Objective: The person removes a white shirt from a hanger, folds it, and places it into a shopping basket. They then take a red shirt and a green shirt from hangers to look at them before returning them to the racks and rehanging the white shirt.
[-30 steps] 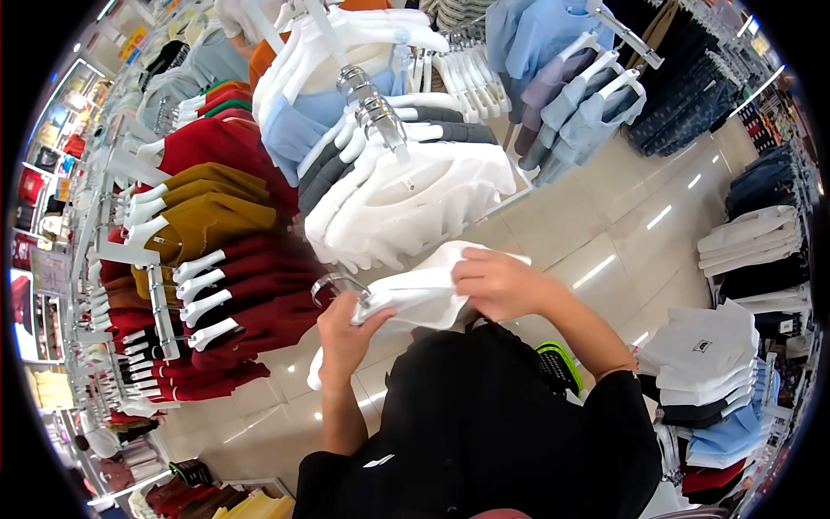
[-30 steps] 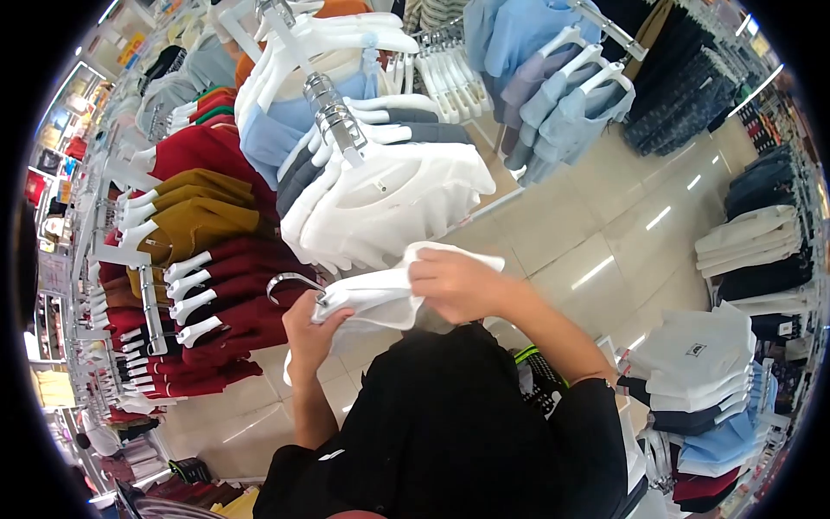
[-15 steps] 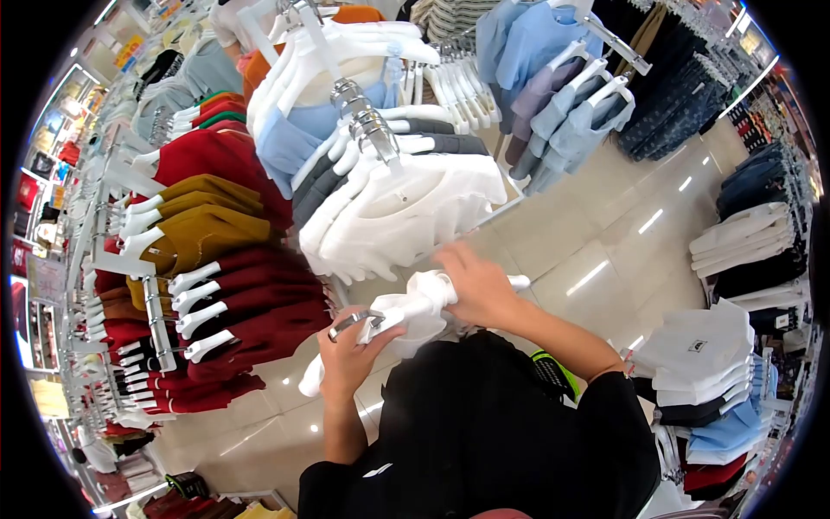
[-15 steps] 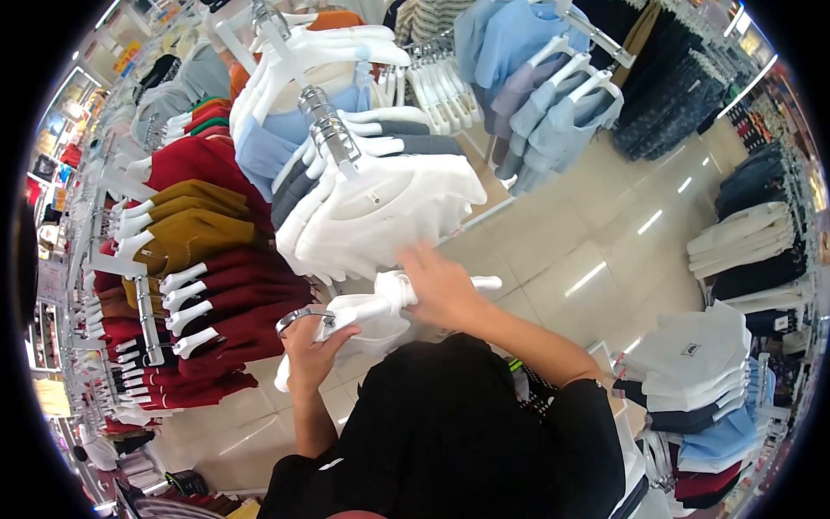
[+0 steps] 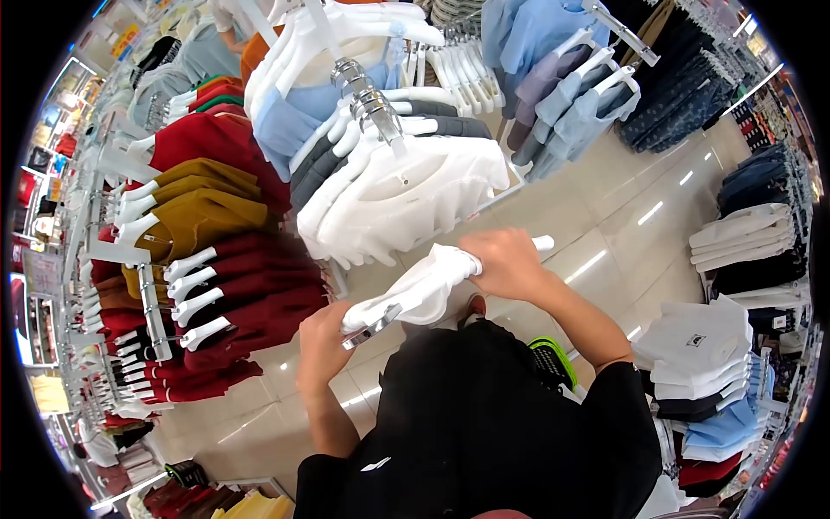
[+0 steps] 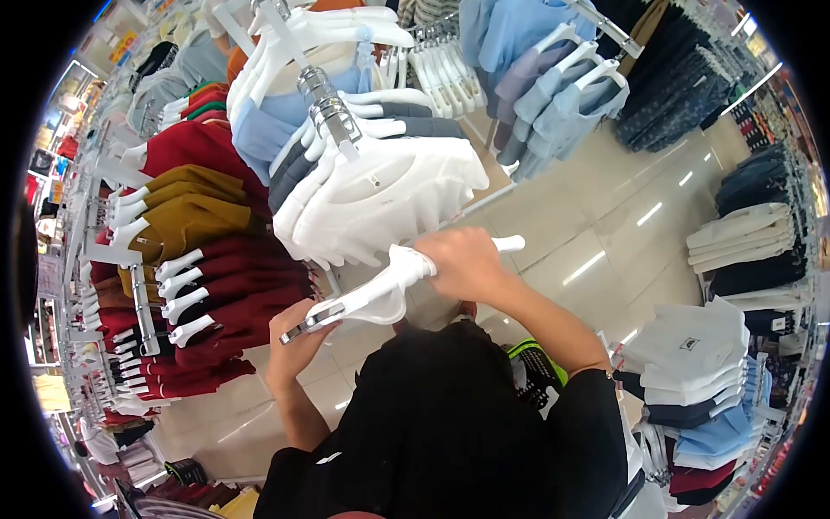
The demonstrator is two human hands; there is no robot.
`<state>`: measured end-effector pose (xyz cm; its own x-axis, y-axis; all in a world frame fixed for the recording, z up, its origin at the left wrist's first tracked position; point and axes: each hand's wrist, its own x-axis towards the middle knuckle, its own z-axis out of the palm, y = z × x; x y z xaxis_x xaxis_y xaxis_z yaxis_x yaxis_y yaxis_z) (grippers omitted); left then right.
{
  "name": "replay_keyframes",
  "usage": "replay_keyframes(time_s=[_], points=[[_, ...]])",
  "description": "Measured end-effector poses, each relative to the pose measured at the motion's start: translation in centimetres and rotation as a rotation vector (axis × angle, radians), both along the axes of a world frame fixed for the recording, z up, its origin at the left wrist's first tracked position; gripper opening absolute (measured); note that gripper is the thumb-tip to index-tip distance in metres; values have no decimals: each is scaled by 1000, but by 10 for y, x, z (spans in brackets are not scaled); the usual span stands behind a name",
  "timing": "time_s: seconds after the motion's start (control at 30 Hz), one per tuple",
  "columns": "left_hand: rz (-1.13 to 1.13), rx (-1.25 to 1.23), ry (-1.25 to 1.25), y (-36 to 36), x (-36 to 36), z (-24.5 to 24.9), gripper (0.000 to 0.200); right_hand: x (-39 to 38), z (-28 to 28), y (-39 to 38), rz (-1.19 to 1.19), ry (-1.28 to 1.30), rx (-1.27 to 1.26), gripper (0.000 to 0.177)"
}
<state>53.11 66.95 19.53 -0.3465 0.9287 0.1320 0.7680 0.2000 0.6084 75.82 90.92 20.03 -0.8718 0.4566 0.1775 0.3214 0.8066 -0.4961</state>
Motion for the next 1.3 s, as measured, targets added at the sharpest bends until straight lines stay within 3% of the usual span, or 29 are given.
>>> replay_keyframes(time_s=[0.13,0.27,0.37,0.57,0.67,0.87,1.07,1.3], points=[[95,96,-5,-4,-7,-8,20,6,2,15,-4,18,-38,20],[41,209,21,-15,-20,4,25,30,-11,46,-47,18,-144,24],[51,218,36,-17,-23,18,27,37,-2,48,-71,-10,-253,36],[24,196,117,-18,-22,31,26,31,-4,44,-25,77,-184,40],[11,189,50,-17,-19,37,26,25,14,34,34,148,-187,39],[-104,183,81,-7,-14,45,27,17,30,23,236,132,73,38],[-127,158,90,6,-4,43,28,0,29,5,355,68,33,25],[-63,132,60,-2,-12,46,30,5,48,18,443,-21,-212,39]])
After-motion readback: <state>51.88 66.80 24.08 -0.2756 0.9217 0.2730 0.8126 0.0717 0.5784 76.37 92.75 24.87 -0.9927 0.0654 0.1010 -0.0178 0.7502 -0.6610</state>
